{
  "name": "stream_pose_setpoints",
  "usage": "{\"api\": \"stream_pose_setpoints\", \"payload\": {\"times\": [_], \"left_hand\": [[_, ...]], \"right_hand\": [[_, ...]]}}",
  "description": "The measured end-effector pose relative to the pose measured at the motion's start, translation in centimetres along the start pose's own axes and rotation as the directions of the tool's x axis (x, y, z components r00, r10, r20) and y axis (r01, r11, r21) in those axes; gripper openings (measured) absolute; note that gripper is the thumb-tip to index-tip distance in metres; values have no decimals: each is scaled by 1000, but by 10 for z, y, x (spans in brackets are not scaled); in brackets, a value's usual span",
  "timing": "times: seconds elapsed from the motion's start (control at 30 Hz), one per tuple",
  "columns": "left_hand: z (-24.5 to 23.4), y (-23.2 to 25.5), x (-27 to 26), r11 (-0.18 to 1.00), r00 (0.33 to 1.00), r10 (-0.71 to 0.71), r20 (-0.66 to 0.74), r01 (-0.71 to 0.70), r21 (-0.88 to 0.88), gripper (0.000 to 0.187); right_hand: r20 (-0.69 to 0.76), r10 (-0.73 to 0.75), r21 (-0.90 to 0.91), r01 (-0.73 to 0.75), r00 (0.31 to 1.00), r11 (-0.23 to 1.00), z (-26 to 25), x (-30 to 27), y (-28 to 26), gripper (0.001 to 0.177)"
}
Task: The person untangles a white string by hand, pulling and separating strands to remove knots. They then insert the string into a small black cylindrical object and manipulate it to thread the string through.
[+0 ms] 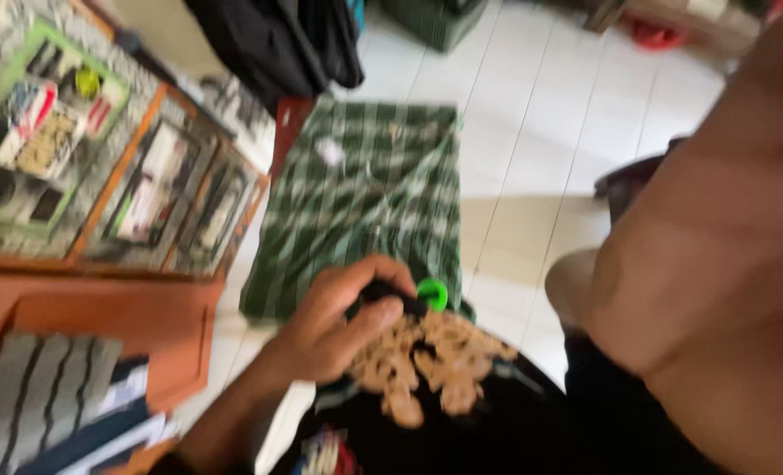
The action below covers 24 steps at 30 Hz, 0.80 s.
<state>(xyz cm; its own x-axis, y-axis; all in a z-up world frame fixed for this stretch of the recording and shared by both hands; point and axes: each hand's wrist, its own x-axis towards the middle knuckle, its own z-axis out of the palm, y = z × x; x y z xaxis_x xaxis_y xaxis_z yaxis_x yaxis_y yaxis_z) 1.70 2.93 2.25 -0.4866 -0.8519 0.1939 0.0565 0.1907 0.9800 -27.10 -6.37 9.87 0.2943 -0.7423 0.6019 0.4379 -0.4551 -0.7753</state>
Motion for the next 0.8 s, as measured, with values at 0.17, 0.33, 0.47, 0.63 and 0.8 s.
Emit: {"api": "stream_pose_setpoints", "payload": {"times": [0.17,0.33,0.47,0.63,0.8], "left_hand": [[-1,4,-2,998,998,-64,18,64,-19,27],[2,4,2,1000,1000,0,-6,0,-26,25],[3,2,-3,998,993,66,-94,-66,2,22],[5,-14,-1,990,957,101,-272,-124,-68,24],[5,-31,5,997,913,72,-401,-54,56,22]], "right_hand": [[-1,117,26,-117,993,993,24,-7,4,51],[63,161,-24,-160,985,987,41,4,5,52],[162,232,-119,-214,959,969,64,0,7,53],[371,378,-601,-92,848,794,79,-13,42,36],[162,699,-604,-490,697,628,74,-50,53,27]]}}
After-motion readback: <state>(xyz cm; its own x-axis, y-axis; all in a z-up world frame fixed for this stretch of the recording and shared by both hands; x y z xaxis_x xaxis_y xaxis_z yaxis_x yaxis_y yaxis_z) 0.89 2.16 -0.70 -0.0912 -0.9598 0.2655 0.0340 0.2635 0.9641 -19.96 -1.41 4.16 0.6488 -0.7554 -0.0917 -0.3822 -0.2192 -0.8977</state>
